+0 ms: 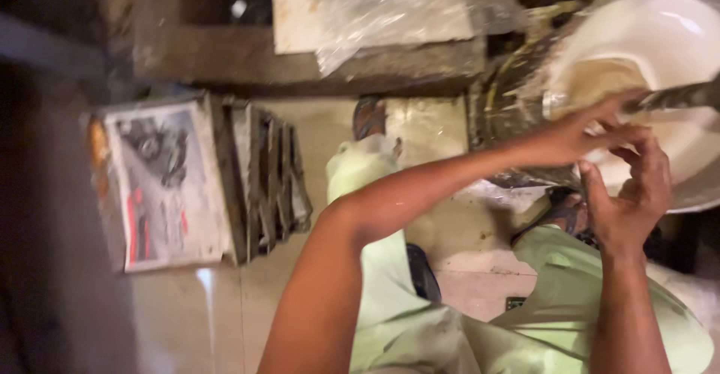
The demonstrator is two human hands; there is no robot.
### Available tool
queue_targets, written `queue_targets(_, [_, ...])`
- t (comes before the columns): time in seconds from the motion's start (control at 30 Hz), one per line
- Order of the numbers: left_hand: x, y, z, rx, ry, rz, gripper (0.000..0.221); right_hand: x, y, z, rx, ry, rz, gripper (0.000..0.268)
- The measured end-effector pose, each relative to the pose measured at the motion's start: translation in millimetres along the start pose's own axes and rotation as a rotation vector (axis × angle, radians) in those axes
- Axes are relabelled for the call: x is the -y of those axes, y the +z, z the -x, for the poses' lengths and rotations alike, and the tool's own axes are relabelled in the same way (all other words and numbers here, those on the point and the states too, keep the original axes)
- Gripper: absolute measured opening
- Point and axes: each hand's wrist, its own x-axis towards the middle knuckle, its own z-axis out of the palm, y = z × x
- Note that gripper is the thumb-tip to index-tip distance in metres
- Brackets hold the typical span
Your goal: The person cracks eggs by hand into a rotating industrial mixer bowl and then opens a plastic bag of white powder to add to the mixture.
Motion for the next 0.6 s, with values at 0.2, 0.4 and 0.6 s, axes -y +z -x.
queue_targets(0.2, [38,40,-10,0.077,-0.079,0.374,0.086,28,-10,-11,0.023,0.143,0.02,0.044])
queue_targets(0.4, [36,59,0,0.164,-0.226,0.281,0.103,0,-26,11,-0.085,0.25,-0.18,0.031])
queue_targets(0.6, [-16,6,1,0.081,-0.245,0.276,0.068,-36,-57,19,-0.346,0.814,-1.352,0.045])
